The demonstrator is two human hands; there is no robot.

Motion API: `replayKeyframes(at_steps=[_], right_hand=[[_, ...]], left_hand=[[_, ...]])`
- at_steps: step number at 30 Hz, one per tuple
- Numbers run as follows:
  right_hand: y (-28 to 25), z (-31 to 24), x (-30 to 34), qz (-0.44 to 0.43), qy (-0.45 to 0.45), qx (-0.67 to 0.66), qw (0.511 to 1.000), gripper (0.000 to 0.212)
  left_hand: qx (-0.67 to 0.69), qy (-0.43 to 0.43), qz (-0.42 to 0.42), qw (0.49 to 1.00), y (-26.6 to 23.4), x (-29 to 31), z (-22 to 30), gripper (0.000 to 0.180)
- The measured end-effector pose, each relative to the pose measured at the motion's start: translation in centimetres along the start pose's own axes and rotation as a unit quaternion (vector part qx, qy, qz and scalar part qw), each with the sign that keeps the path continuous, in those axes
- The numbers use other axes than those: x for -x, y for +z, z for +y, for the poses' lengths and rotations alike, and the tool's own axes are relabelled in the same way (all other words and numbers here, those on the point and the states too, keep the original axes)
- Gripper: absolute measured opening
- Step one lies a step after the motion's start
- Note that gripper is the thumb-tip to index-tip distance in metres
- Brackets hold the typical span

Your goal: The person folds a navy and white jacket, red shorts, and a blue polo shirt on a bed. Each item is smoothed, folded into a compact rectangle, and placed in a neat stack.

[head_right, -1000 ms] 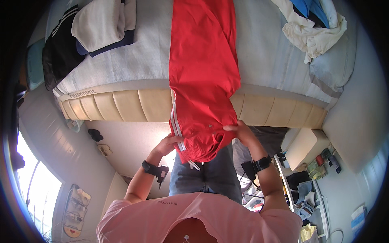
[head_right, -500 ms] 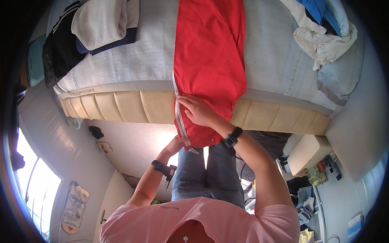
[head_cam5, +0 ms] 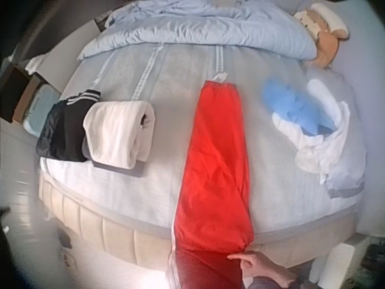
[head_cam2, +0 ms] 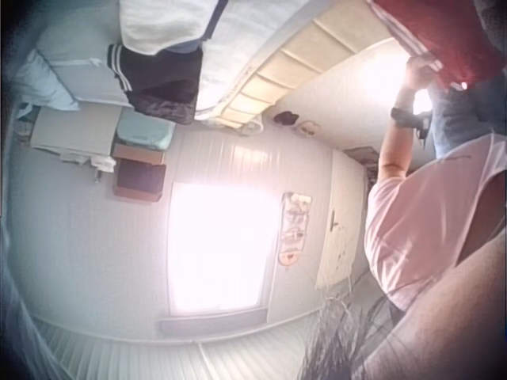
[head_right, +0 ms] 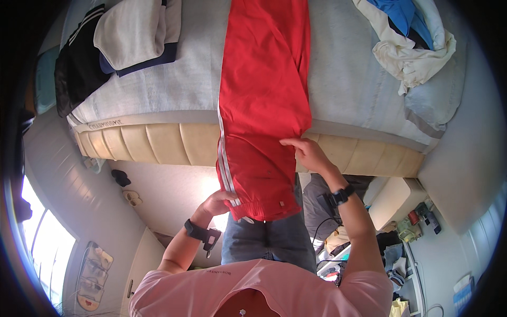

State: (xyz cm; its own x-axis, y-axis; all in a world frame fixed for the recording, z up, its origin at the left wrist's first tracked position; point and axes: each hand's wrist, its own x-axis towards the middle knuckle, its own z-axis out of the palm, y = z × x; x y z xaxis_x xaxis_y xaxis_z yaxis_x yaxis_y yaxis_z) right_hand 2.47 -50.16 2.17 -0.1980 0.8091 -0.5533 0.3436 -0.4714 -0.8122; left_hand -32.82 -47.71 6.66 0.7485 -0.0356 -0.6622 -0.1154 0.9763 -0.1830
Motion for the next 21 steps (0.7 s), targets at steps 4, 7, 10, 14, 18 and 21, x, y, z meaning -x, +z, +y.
replayKeyframes(at_steps=[4,7,10,14,18,21], right_hand=[[-2.2,1.0,4.0,0.027,0.006,-0.025,0.999,0.043],[-2.2,1.0,3.4,0.071,0.098,-0.165,0.979,0.046],[-1.5,0.3,0.6,0.143,0.013,-0.405,0.903,0.05],[-0.6,-1.6,-3.4,0.278,0.093,-0.312,0.904,0.052],[0.1,-3.4,-5.9,0.335,0.107,-0.191,0.917,0.047],[0.7,-3.6,-6.2,0.359,0.092,-0.175,0.912,0.041]], left_hand=[[0.17,0.059,-0.128,0.975,3.9,-0.9,3.9,0.053],[0.177,0.093,-0.244,0.949,7.0,-4.7,8.9,0.042],[-0.125,0.309,0.006,0.943,9.4,-8.8,11.5,0.047],[-0.408,0.495,0.234,0.731,8.5,-10.2,12.6,0.027],[-0.529,0.547,0.434,0.482,5.7,-10.7,12.9,0.038],[-0.498,0.488,0.433,0.572,4.1,-11.3,13.1,0.041]])
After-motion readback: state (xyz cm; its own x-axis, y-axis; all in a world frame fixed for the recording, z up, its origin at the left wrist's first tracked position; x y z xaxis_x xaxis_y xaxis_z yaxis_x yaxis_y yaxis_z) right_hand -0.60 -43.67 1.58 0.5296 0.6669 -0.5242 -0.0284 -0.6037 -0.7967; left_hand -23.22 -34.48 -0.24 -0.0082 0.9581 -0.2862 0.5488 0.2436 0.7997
